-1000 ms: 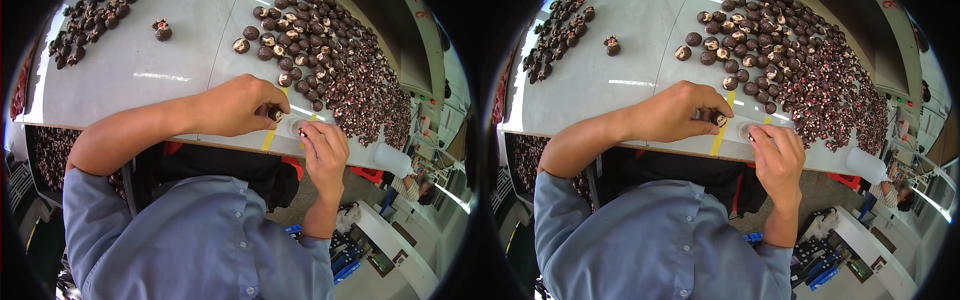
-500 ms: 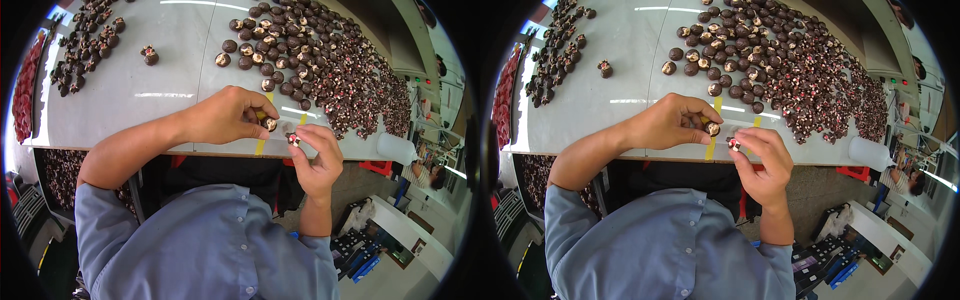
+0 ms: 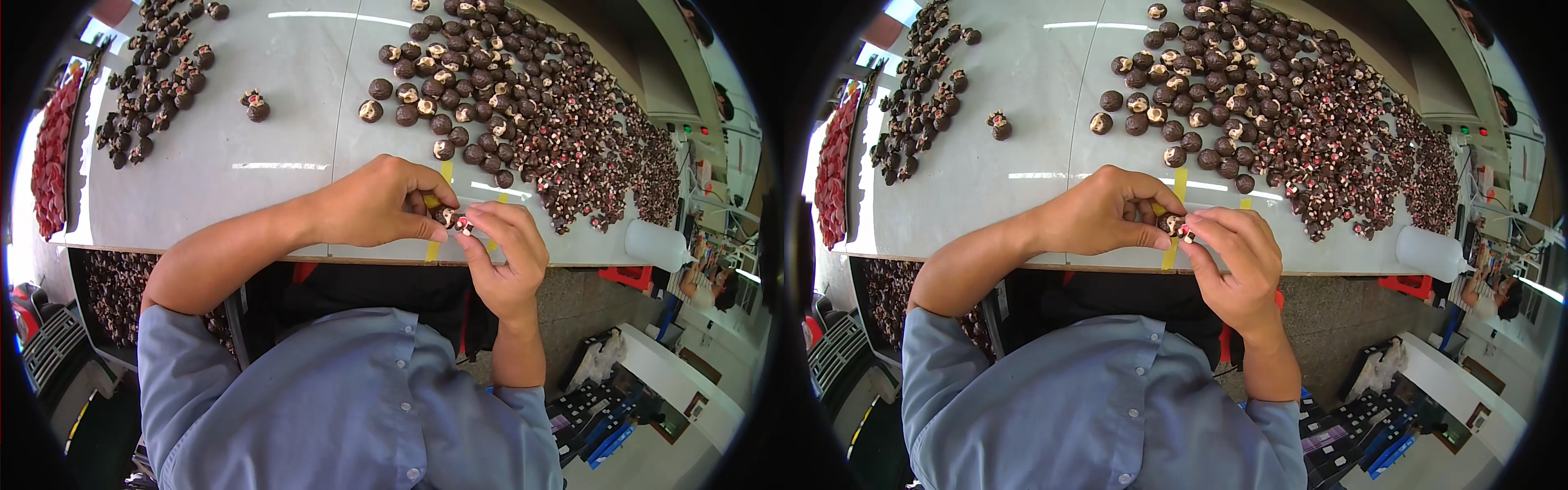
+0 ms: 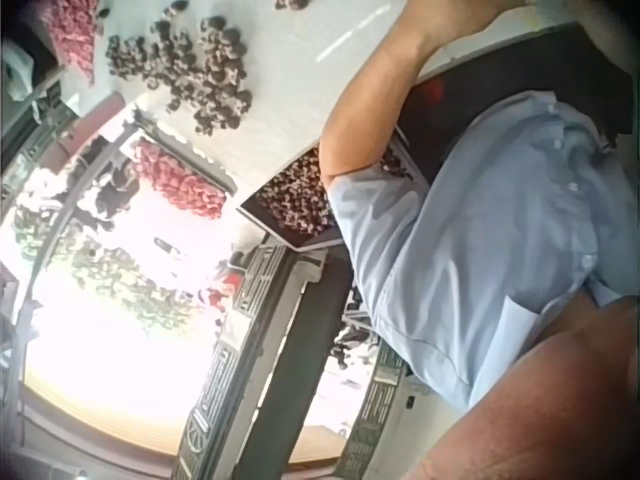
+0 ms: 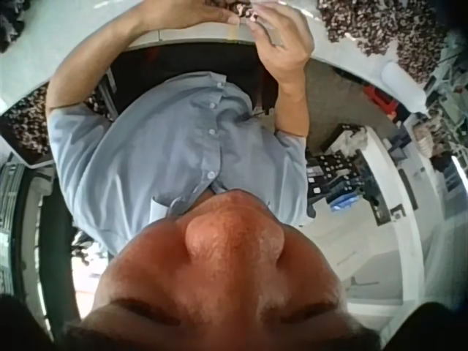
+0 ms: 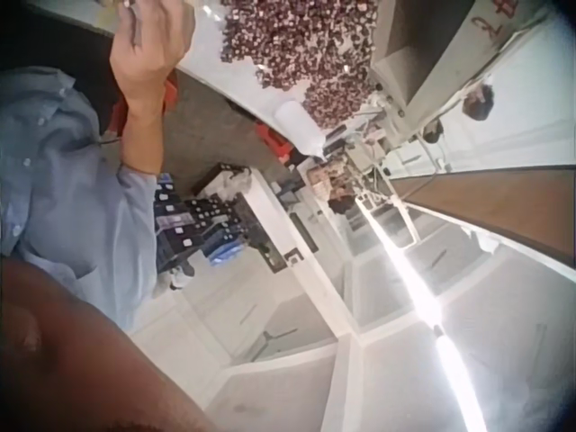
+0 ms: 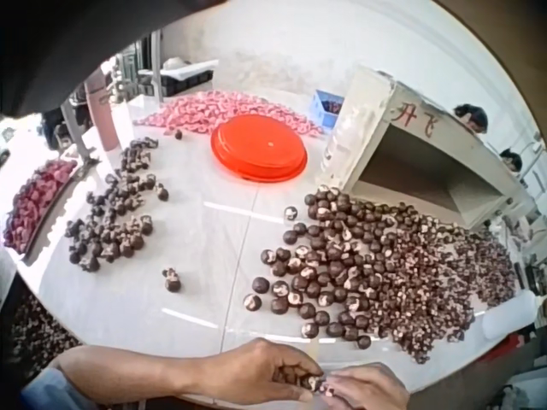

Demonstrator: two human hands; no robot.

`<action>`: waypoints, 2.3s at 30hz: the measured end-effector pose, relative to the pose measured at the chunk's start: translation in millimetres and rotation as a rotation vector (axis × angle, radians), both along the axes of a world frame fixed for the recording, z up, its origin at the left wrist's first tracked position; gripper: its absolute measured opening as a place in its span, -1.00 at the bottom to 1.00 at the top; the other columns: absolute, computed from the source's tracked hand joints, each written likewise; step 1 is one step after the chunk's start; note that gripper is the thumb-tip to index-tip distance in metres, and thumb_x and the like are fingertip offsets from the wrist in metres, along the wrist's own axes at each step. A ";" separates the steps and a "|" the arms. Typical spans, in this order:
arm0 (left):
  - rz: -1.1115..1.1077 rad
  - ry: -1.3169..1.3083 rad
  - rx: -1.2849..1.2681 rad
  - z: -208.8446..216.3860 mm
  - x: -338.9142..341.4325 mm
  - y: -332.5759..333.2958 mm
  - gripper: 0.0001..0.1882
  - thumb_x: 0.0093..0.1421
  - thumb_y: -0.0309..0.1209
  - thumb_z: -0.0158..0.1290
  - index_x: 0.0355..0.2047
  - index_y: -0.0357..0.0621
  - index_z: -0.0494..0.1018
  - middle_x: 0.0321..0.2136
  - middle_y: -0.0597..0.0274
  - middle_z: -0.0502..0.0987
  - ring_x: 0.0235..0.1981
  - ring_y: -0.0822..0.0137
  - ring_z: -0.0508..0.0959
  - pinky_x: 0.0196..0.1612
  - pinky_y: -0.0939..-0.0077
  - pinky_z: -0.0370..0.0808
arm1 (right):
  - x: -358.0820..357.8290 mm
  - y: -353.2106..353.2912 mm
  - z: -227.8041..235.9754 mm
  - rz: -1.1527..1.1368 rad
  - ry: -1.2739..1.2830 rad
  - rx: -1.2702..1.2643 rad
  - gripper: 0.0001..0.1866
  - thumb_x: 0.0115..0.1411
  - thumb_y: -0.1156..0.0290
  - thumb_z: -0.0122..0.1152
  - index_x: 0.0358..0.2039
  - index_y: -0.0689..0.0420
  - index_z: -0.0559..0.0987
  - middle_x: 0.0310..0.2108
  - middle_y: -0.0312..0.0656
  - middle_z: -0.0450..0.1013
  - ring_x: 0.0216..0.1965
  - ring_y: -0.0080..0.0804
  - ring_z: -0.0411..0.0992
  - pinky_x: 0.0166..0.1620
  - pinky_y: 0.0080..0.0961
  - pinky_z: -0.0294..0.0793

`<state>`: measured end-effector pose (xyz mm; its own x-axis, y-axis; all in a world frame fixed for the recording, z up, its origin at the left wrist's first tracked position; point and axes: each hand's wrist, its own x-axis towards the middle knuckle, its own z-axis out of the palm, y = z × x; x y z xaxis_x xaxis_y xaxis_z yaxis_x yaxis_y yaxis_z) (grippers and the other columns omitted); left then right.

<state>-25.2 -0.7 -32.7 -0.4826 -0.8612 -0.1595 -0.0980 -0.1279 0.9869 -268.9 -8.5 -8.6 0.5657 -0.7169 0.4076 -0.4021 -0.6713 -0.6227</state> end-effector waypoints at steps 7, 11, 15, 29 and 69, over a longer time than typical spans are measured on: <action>-0.007 -0.003 -0.021 -1.7 -2.4 0.7 -0.57 0.19 -0.45 0.44 0.03 -0.28 0.60 -0.29 0.27 0.67 -0.30 0.54 0.60 -0.24 0.52 0.57 | -1.8 1.6 1.2 0.006 0.033 0.079 -0.65 0.03 0.67 0.54 -0.12 0.27 0.70 -0.13 -0.05 0.65 -0.14 -0.20 0.63 -0.07 -0.38 0.62; 0.029 -0.013 -0.142 0.9 -10.4 4.7 -0.52 0.11 -0.43 0.47 0.02 -0.25 0.58 -0.34 0.13 0.61 -0.40 0.30 0.62 -0.27 0.37 0.60 | -4.0 2.6 -5.2 -0.027 -0.047 0.238 -0.58 0.09 0.61 0.56 -0.02 0.27 0.64 -0.13 -0.06 0.68 -0.16 -0.31 0.65 -0.05 -0.40 0.63; 0.040 0.003 -0.237 -4.1 -15.3 1.7 -0.54 0.03 -0.40 0.51 -0.07 -0.17 0.61 -0.34 0.17 0.60 -0.43 0.30 0.59 -0.32 0.34 0.57 | -4.8 7.5 -8.9 -0.114 -0.087 0.288 -0.36 0.17 0.52 0.57 0.20 0.24 0.44 -0.15 -0.08 0.69 -0.19 -0.40 0.66 -0.04 -0.47 0.63; 0.724 -1.087 -0.675 5.6 86.6 11.3 -0.54 -0.08 -0.14 0.56 -0.37 -0.15 0.58 -0.46 0.23 0.60 -0.45 0.15 0.60 -0.37 0.29 0.51 | -74.4 -47.5 -19.5 -0.526 0.344 -0.308 -0.77 0.21 0.55 0.39 -0.11 0.18 0.68 -0.21 -0.15 0.57 -0.17 -0.14 0.52 -0.09 -0.25 0.52; 0.084 -0.130 -0.188 -8.2 6.3 -4.8 -0.71 0.24 -0.55 0.32 -0.04 -0.30 0.59 -0.21 0.08 0.64 -0.27 0.30 0.64 -0.19 0.35 0.64 | -44.4 -13.3 6.5 -0.016 0.214 0.045 -0.66 0.05 0.74 0.45 -0.11 0.28 0.69 -0.08 -0.04 0.59 -0.09 -0.20 0.59 -0.04 -0.35 0.60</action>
